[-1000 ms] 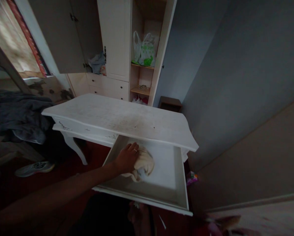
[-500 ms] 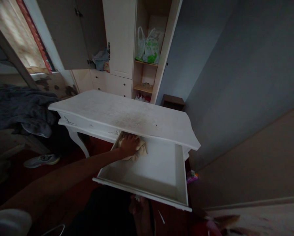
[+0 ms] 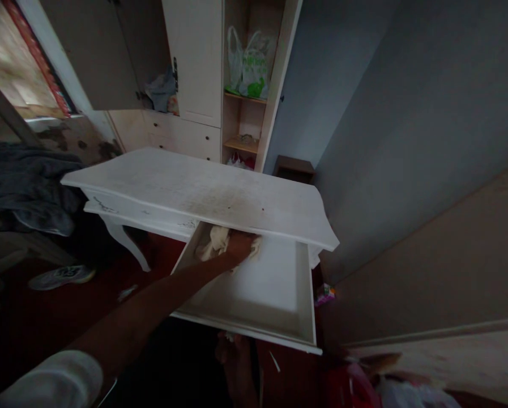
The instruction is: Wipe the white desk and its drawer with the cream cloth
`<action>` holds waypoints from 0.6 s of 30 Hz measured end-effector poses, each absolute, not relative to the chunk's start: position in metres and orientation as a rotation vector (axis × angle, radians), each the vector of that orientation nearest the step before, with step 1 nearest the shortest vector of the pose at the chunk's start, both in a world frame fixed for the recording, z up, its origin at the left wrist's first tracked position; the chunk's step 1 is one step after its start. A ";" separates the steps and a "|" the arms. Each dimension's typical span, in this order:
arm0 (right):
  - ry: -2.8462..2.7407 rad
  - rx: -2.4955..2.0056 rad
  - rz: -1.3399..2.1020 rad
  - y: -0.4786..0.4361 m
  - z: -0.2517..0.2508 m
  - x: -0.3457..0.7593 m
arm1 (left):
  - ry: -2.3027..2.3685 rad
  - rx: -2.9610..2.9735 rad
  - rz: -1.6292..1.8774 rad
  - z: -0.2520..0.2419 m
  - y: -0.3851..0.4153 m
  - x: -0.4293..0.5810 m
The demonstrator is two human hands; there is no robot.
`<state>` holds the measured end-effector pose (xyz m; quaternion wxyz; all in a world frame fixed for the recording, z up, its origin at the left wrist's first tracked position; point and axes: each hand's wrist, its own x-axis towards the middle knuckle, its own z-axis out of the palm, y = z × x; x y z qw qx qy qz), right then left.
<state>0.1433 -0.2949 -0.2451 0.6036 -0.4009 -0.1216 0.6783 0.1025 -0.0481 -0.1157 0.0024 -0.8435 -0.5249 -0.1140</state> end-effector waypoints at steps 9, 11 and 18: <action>-0.278 -0.887 1.593 -0.296 -0.238 0.143 | -1.254 -2.882 -0.399 -0.127 -0.045 0.166; -0.331 -0.886 1.580 -0.296 -0.239 0.143 | -1.156 -2.931 -0.422 -0.128 -0.043 0.175; -0.414 -0.901 1.557 -0.295 -0.240 0.141 | -0.805 -3.084 -0.397 -0.130 -0.039 0.192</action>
